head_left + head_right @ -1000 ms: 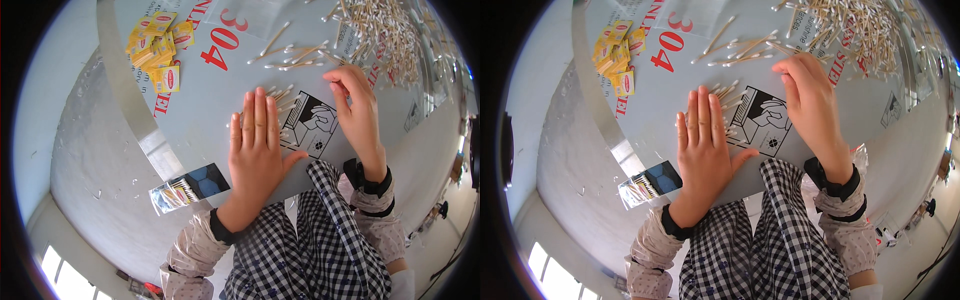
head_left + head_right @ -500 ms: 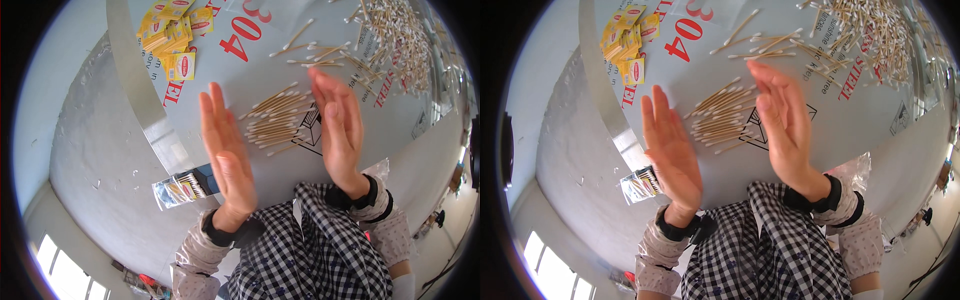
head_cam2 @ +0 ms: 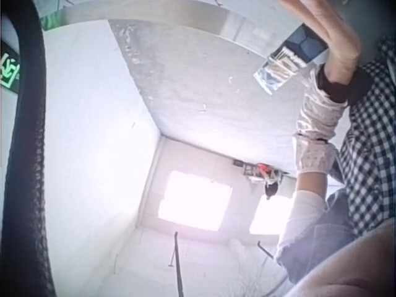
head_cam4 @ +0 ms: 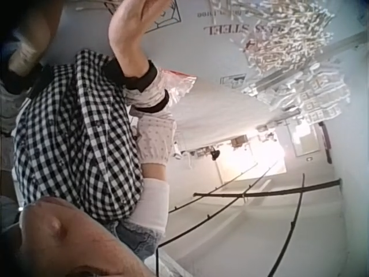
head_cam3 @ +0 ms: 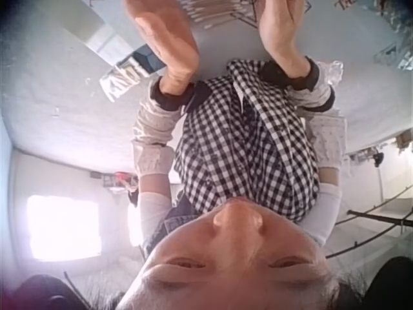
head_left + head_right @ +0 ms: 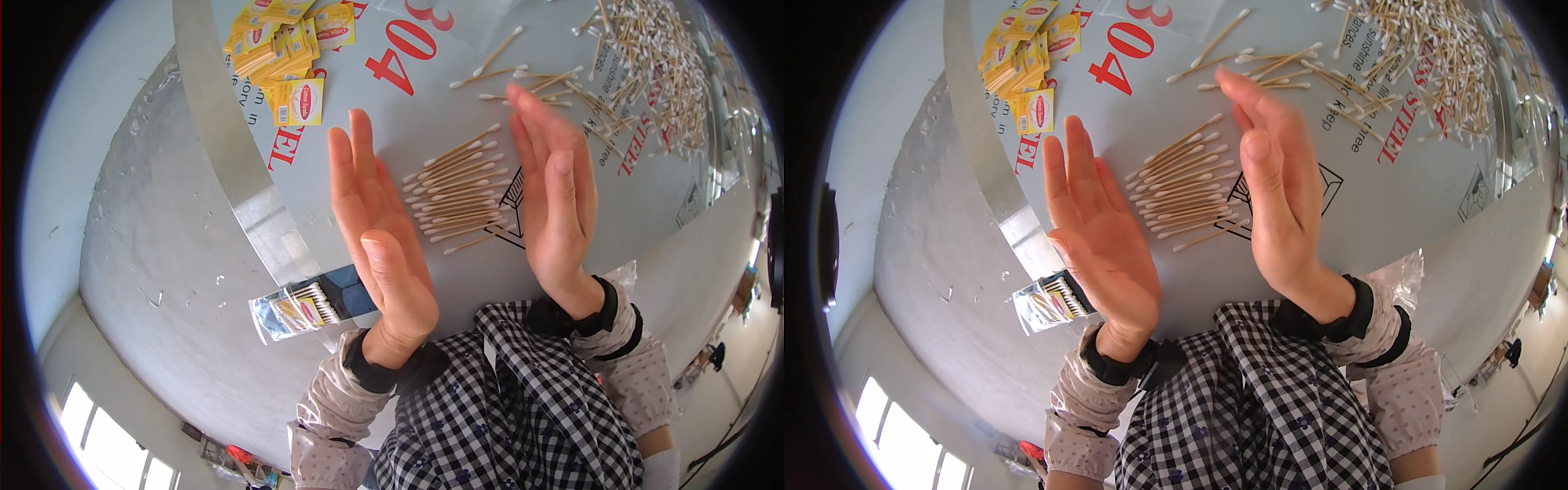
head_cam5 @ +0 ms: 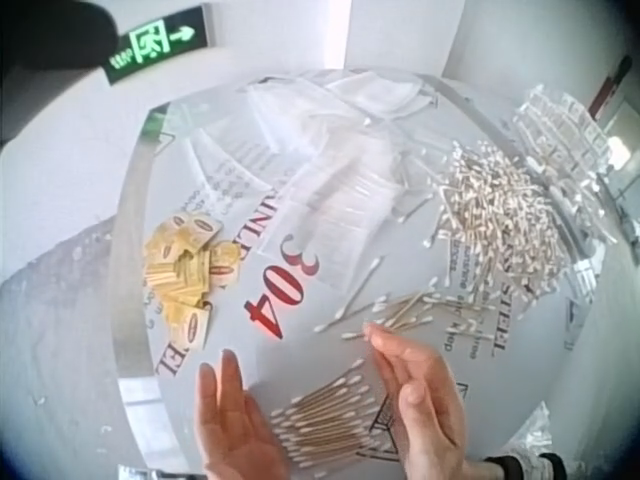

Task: Manually organizing and packaging cotton swabs into small plastic bags.

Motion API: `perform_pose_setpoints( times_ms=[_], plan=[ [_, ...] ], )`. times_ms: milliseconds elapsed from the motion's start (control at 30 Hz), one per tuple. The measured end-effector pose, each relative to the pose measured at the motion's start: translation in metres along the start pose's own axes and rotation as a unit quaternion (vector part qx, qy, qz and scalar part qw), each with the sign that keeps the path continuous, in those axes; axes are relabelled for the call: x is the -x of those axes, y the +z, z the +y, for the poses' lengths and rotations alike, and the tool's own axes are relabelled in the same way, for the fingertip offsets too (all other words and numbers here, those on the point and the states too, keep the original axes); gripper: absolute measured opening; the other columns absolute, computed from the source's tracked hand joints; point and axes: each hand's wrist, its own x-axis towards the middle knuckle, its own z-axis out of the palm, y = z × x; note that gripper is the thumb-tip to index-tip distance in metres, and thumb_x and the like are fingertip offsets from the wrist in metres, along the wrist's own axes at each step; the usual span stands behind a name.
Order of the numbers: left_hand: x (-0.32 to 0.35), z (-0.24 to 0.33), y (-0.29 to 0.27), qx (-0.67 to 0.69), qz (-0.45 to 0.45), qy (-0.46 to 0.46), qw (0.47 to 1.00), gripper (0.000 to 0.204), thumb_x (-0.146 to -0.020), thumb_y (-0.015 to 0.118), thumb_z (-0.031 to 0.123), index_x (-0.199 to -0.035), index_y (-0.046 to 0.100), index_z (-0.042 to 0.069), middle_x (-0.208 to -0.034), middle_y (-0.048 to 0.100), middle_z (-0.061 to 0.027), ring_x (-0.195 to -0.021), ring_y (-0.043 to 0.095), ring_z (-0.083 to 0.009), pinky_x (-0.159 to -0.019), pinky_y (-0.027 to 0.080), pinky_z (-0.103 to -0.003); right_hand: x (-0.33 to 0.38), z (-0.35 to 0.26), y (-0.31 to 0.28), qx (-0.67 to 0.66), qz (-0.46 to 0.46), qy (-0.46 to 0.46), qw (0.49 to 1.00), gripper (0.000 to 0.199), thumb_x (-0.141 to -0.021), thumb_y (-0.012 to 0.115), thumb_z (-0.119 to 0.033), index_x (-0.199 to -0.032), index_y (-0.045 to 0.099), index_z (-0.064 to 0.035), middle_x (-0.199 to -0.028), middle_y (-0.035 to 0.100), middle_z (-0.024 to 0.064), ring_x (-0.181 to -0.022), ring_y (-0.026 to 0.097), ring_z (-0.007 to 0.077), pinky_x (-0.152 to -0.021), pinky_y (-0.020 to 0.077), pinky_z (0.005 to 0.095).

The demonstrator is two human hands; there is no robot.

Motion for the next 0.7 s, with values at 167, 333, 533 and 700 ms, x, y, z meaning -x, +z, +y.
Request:
perform_pose_setpoints(
  times_ms=[167,333,533,700],
  plan=[
    [-0.005,0.000,0.005,0.034,-0.011,0.000,0.999,0.086,-0.100,0.038,0.059,-0.156,0.006,0.003,-0.160,0.012,-0.0266,-0.150,0.011,-0.0336,-0.121,0.007,-0.045,-0.005,0.003,0.010,-0.020,0.003,0.007,1.000,0.049,-0.106,0.042,-0.036,-0.134,0.048,0.0044,-0.138,0.051,0.0153,-0.128,0.046,0.0207,-0.113,0.0312,0.0361],
    [-0.004,0.001,0.008,0.052,-0.028,-0.011,0.998,0.086,-0.100,0.038,0.058,-0.156,0.006,0.003,-0.160,0.012,-0.0274,-0.149,0.015,-0.0348,-0.120,0.012,-0.045,0.004,0.000,0.013,-0.019,-0.024,0.016,0.999,0.049,-0.107,0.034,-0.037,-0.138,0.043,0.0013,-0.145,0.045,0.0195,-0.138,0.040,0.0260,-0.117,0.0267,0.0413],
    [0.000,0.006,-0.005,0.014,0.005,-0.006,1.000,0.082,-0.100,0.024,0.065,-0.157,0.013,0.007,-0.162,0.017,-0.0184,-0.151,0.014,-0.0267,-0.122,0.006,-0.041,0.006,-0.003,-0.001,0.013,-0.009,0.007,1.000,0.054,-0.107,0.030,-0.040,-0.140,0.040,0.0015,-0.146,0.043,0.0207,-0.140,0.037,0.0295,-0.118,0.0233,0.0432],
    [0.004,-0.001,0.000,0.017,-0.028,-0.007,0.999,0.083,-0.099,0.026,0.066,-0.157,0.013,0.008,-0.162,0.016,-0.0185,-0.151,0.013,-0.0270,-0.122,0.006,-0.041,0.017,0.001,0.015,-0.023,-0.017,0.005,1.000,0.055,-0.107,0.031,-0.041,-0.140,0.040,0.0016,-0.148,0.041,0.0209,-0.141,0.035,0.0298,-0.118,0.0228,0.0434]
  ],
)
